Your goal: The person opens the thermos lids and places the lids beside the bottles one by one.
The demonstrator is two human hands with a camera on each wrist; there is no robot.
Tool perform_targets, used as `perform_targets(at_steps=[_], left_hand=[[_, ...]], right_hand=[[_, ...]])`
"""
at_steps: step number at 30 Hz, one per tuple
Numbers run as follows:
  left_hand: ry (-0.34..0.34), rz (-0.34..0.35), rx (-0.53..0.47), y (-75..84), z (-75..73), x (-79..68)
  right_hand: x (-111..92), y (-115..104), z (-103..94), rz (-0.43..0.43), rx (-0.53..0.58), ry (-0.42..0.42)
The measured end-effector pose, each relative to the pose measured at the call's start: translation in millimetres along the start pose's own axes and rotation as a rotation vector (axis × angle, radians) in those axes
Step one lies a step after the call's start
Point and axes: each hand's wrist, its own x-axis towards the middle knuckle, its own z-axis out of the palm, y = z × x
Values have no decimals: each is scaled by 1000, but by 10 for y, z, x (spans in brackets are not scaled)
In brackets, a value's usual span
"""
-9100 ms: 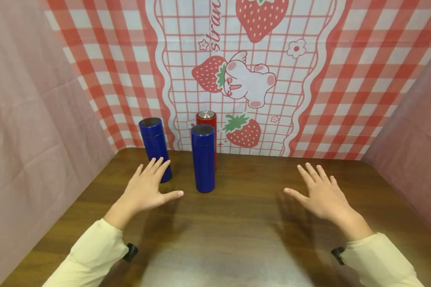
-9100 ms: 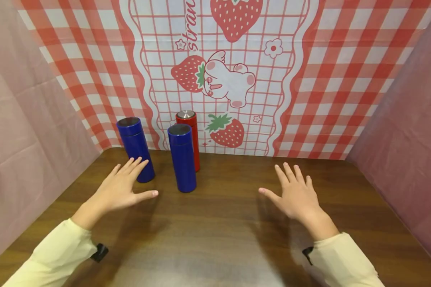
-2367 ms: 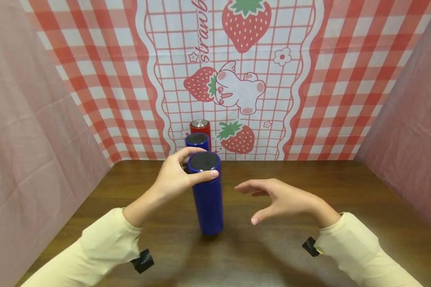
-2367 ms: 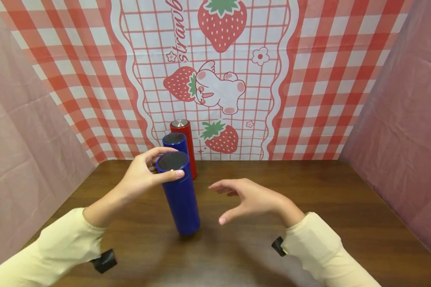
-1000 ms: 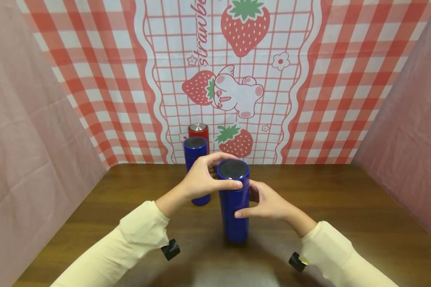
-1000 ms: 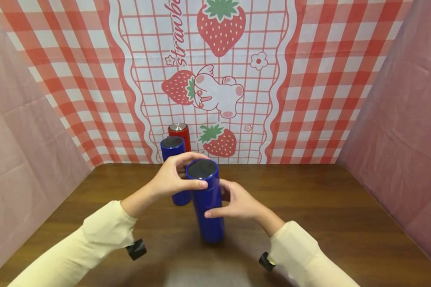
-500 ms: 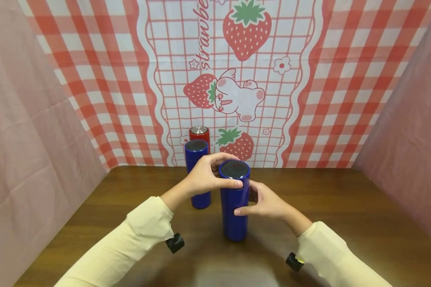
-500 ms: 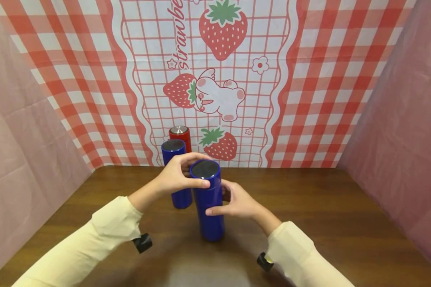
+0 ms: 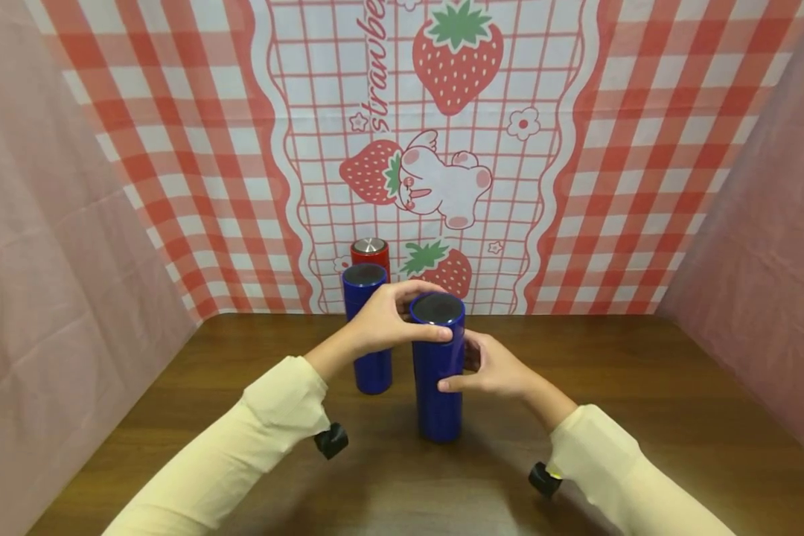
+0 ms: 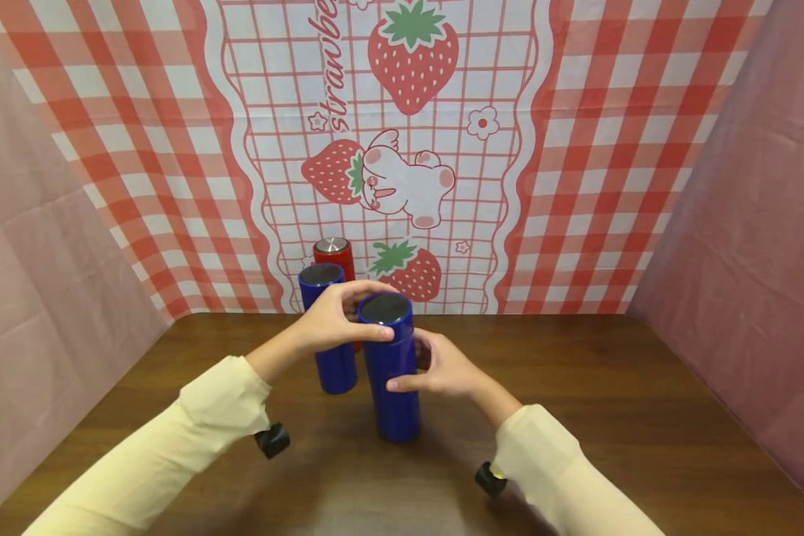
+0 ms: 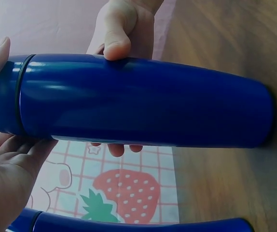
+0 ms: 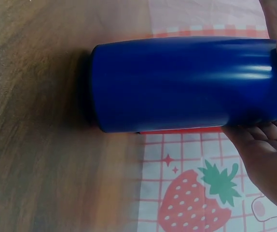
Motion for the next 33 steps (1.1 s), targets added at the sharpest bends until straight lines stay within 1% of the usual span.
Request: perform_targets(at_steps=[4,13,18,22,26,30,33], left_hand=[[-5,3,-2,-15,-9,30],[7,-7,-33,-53,-7,32],[-24,22,-48,-50,-13,45],[-85,81,-45,-20,-65,68],[-180,137,-59,-1,-140,110],[-265,148,-82,30,-196,147],[-308,142,-88,72,-225,171]], right_hand=[[19,-14,-5,9,3,5],[44,12,26,17,17,22],[31,37,53,7,14,22],[25,37,79,-1,27,17],[21,33,91,-14,44,10],[11,34,94,-33,53,9],[8,32,96,-38,58,9]])
